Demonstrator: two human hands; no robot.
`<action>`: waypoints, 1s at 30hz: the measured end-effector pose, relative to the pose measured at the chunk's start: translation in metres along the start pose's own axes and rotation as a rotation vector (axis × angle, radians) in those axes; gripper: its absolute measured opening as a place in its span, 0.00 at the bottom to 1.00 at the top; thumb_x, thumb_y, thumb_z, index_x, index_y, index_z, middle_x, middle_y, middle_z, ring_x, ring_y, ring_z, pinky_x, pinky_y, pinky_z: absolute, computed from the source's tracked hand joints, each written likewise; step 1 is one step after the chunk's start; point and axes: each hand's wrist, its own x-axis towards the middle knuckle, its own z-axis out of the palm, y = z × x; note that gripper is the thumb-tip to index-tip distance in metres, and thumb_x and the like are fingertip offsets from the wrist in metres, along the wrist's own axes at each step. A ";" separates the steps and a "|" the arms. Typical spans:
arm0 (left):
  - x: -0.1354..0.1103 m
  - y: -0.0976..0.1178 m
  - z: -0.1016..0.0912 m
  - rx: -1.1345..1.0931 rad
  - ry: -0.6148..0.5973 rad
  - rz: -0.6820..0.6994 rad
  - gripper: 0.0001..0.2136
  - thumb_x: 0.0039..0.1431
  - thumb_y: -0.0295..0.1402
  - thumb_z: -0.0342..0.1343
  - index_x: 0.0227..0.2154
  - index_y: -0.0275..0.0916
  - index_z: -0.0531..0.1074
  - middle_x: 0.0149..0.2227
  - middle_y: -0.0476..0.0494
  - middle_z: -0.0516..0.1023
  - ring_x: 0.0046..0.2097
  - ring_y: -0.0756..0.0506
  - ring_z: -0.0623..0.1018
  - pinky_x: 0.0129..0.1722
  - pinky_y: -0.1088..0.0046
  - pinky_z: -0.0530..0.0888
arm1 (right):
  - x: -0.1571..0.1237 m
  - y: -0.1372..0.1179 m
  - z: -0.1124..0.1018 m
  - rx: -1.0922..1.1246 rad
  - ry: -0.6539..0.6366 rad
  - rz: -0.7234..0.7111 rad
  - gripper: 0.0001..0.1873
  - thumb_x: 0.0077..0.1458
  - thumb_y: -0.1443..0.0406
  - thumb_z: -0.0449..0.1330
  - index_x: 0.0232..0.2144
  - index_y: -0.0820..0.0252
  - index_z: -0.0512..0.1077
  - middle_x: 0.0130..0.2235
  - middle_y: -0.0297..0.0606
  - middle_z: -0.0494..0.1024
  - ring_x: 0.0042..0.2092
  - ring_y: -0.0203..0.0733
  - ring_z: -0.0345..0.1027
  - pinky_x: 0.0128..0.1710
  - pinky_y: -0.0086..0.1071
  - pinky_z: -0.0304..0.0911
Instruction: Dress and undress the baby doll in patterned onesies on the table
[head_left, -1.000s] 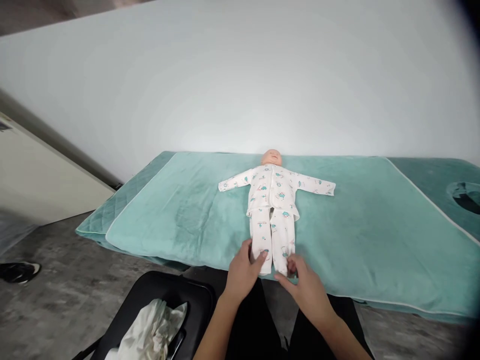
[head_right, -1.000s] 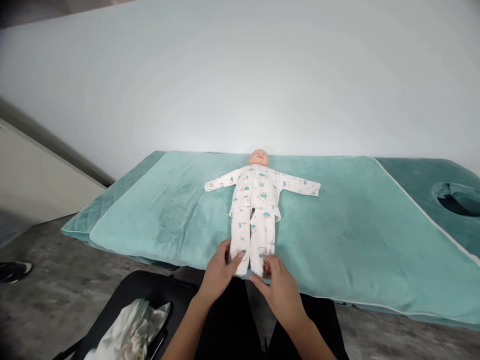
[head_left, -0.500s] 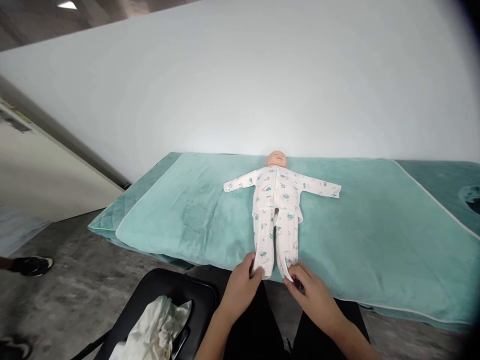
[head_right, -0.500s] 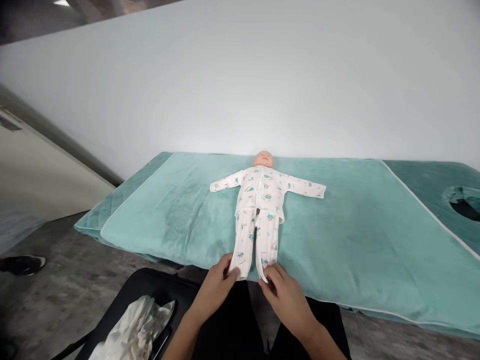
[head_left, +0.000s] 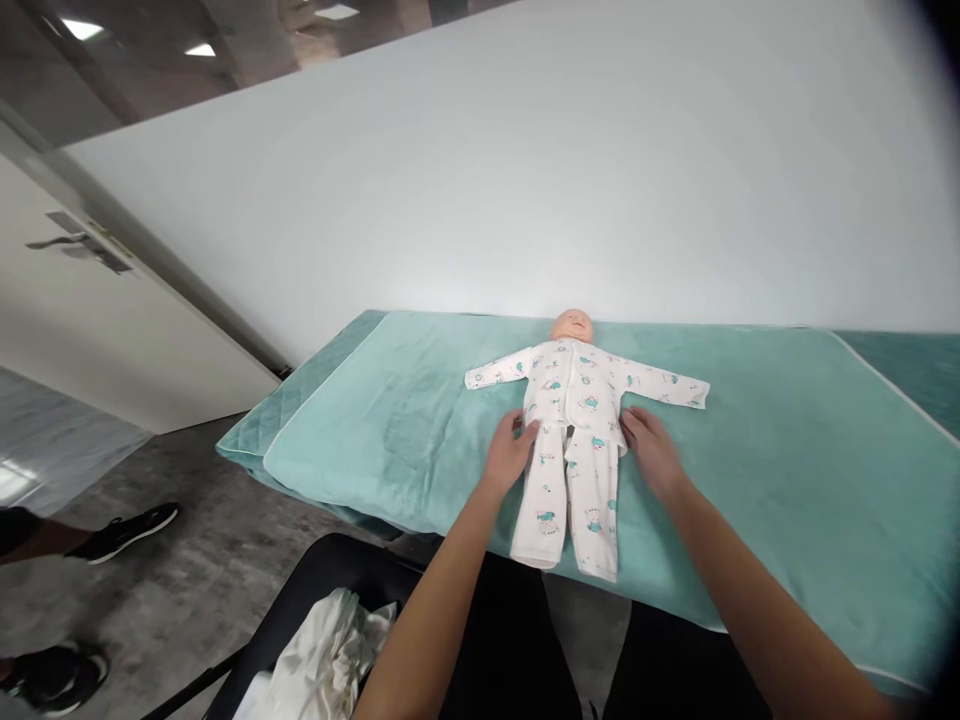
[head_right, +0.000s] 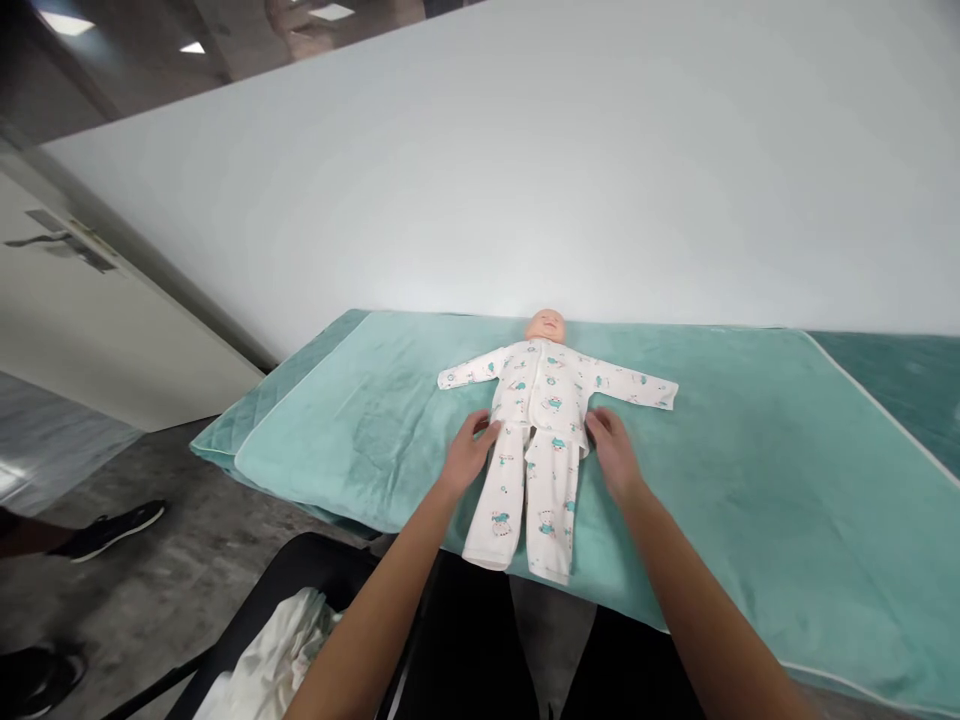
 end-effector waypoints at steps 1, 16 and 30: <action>0.007 0.003 0.008 -0.027 -0.042 -0.021 0.22 0.59 0.42 0.60 0.53 0.38 0.70 0.58 0.34 0.72 0.58 0.38 0.72 0.60 0.58 0.67 | 0.007 -0.002 0.009 0.036 -0.014 0.045 0.27 0.54 0.49 0.63 0.52 0.56 0.70 0.57 0.42 0.74 0.57 0.52 0.69 0.53 0.42 0.72; 0.048 0.022 0.048 -0.346 -0.131 -0.067 0.24 0.53 0.33 0.64 0.54 0.37 0.69 0.54 0.36 0.76 0.52 0.37 0.77 0.52 0.59 0.74 | 0.030 -0.023 0.033 0.309 -0.150 -0.043 0.29 0.55 0.52 0.65 0.57 0.52 0.70 0.59 0.39 0.73 0.58 0.51 0.70 0.57 0.45 0.69; 0.025 -0.019 0.025 -0.207 -0.024 -0.044 0.15 0.60 0.41 0.56 0.45 0.38 0.72 0.44 0.39 0.77 0.43 0.45 0.78 0.44 0.67 0.76 | -0.013 0.004 -0.017 -0.170 -0.042 -0.082 0.26 0.57 0.52 0.60 0.55 0.54 0.71 0.53 0.38 0.78 0.53 0.50 0.72 0.56 0.47 0.66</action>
